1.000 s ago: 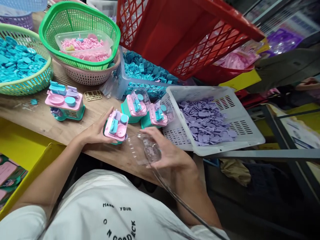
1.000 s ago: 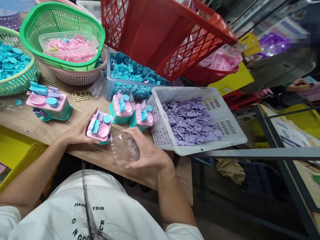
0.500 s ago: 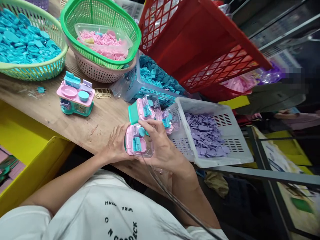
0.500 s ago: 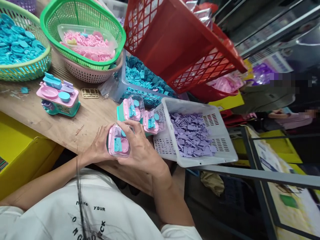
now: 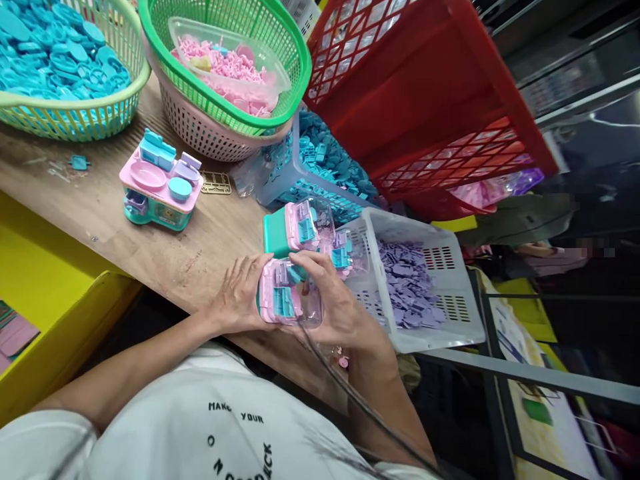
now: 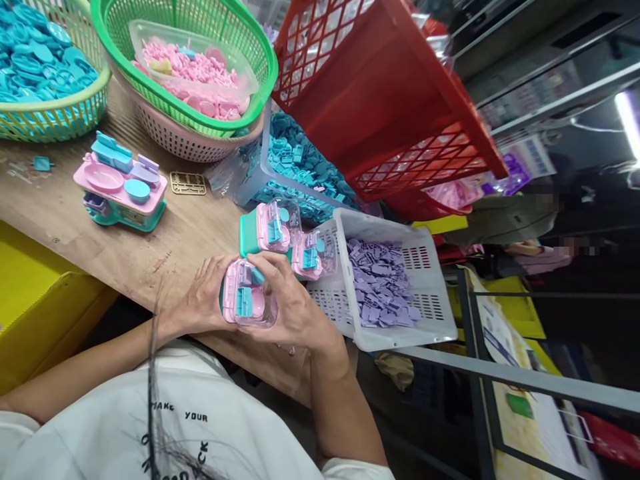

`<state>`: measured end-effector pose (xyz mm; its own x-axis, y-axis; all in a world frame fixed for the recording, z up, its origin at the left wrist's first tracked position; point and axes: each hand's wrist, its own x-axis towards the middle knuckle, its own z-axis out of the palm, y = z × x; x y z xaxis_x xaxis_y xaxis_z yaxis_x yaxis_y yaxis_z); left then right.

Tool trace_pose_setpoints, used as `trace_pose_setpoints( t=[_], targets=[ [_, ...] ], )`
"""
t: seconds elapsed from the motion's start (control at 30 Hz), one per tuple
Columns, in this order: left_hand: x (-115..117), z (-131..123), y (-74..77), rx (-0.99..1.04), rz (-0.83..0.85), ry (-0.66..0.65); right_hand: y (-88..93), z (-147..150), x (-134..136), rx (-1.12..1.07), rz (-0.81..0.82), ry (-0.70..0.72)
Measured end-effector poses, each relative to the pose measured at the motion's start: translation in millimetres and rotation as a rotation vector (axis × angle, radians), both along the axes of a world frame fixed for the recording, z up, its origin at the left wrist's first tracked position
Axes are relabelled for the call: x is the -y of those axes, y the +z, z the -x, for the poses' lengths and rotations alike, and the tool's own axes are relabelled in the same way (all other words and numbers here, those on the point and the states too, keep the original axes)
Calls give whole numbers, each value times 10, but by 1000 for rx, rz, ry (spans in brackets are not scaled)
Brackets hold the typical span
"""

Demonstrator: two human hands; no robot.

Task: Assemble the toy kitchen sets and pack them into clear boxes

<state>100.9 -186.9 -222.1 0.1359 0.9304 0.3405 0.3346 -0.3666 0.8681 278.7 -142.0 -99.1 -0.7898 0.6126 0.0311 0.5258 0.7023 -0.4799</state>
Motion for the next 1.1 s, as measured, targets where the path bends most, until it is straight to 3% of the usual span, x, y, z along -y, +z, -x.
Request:
trace_pose_setpoints(
  t=[0.13,0.43,1.1],
  targets=[
    [0,5,19,8,23,0,14,10,-18,-1,-3,5],
    [21,-50,-118,-27,9,-18,58,21,12,71,71,11],
    [-5,-36,-96,4,-50,5,278,163,-6,277,26,46]
  ],
)
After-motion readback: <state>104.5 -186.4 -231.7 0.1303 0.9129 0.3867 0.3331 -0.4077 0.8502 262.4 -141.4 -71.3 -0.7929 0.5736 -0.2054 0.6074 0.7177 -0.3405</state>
